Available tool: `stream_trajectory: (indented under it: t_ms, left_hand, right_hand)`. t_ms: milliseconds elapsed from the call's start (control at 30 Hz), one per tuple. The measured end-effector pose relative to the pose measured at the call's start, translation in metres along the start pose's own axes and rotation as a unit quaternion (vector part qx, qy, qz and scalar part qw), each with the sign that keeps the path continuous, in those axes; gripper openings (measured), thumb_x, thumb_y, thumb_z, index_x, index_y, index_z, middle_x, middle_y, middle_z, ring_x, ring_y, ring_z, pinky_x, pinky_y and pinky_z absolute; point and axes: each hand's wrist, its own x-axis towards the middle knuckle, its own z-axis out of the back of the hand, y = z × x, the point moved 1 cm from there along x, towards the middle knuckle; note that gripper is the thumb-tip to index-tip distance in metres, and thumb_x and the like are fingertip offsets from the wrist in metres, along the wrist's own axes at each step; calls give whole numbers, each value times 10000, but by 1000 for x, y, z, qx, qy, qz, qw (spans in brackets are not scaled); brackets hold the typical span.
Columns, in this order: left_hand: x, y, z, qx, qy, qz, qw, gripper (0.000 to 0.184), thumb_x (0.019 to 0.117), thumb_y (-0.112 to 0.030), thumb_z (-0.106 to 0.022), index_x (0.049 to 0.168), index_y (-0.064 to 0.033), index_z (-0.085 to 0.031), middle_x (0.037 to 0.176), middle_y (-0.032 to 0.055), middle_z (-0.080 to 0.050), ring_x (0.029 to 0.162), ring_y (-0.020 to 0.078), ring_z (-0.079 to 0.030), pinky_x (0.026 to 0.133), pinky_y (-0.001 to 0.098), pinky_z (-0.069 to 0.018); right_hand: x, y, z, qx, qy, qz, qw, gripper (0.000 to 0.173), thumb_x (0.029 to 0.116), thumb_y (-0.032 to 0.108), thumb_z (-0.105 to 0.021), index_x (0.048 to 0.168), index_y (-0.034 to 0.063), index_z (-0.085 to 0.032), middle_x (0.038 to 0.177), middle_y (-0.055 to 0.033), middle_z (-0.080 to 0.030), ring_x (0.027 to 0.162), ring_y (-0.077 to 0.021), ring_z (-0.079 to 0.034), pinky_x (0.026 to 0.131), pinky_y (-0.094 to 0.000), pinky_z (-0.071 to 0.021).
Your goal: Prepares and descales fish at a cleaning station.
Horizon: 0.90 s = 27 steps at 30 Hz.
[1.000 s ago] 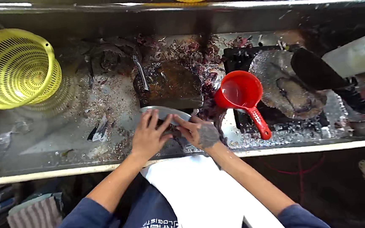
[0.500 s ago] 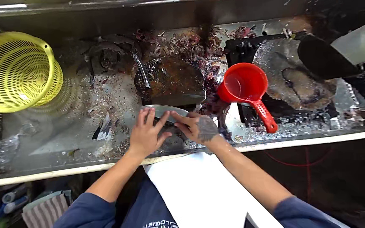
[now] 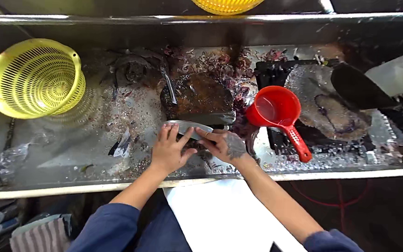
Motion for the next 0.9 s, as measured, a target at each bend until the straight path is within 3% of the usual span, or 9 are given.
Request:
stream_trajectory:
  t_ms: [200,267,333,400,500,600,667,800,900]
  left_hand:
    - [80,-97,-34,-91,71,-109,987,691,973,-739,-392,1535,-348,-492,1528,168,-514,1483,375,-384,1264,583,-184]
    - [64,-77,-26,-97,47,-79,991,655,972,-714,-438,1515,-356,-516,1525,132,-528,1487,349,-387,1259,567,-224]
    - [30,-26,-11,-61,2,-28,998,597,972,-702,-453,1490,-416,-528,1506,93,-554,1462,342,-428,1204,584,-330]
    - [1,8,-1,-23,-12,10,1000,598,982,-727,-380,1492,-447,-517,1485,143,-557,1439,398,-434,1152,626,-361]
    - [16,-13,-11,-28,4,-7,1000,675,954,-773,-381,1494,-398,-532,1500,225,-515,1433,473,-400,1158,670,-315]
    - [67,-76,-36,-92,46,-85,991,656,959,-739,-437,1507,-388,-520,1531,193,-501,1474,413,-380,1239,614,-231]
    - [74,-97,-42,-111,58,-112,986,654,979,-723,-411,1527,-376,-496,1532,169,-508,1495,371,-366,1267,565,-187]
    - [23,-26,-14,-42,-3,-25,999,596,973,-696,-462,1497,-417,-518,1499,103,-555,1448,345,-439,1180,584,-359]
    - [-4,0,-6,10,-1,23,1000,662,963,-760,-376,1517,-418,-493,1512,200,-508,1439,450,-399,1150,650,-326]
  right_hand:
    - [-59,-99,50,3,-99,-33,995,461,1033,487,-548,1381,218,-685,1125,-145,-766,940,-305,-739,879,-570,-563]
    - [-42,-74,43,4,-38,-51,998,472,1041,522,-507,1420,279,-650,1205,-119,-750,1061,-318,-724,961,-593,-537]
    - [-10,-24,19,0,7,-32,999,470,1043,554,-456,1441,363,-617,1203,-104,-751,1091,-337,-714,954,-607,-534]
    - [8,7,3,-5,38,-3,999,481,1044,576,-415,1449,395,-599,1183,-104,-750,1086,-338,-705,937,-598,-532]
    - [-8,-14,13,18,8,-26,999,460,1034,566,-471,1415,369,-638,1168,-85,-759,1060,-308,-718,929,-603,-539]
    - [-53,-78,40,28,-90,-61,994,444,1026,479,-560,1379,242,-685,1086,-120,-773,907,-282,-740,855,-571,-574]
    - [-68,-97,44,10,-96,-57,994,461,1026,495,-556,1378,227,-687,1096,-129,-771,904,-282,-736,852,-560,-569]
    - [-12,-35,9,-3,-39,15,999,440,1033,553,-492,1396,366,-656,1111,-66,-776,998,-292,-737,881,-589,-570]
    - [7,-13,-12,10,-43,66,997,398,1022,521,-533,1391,423,-647,944,-45,-769,881,-258,-731,779,-561,-583]
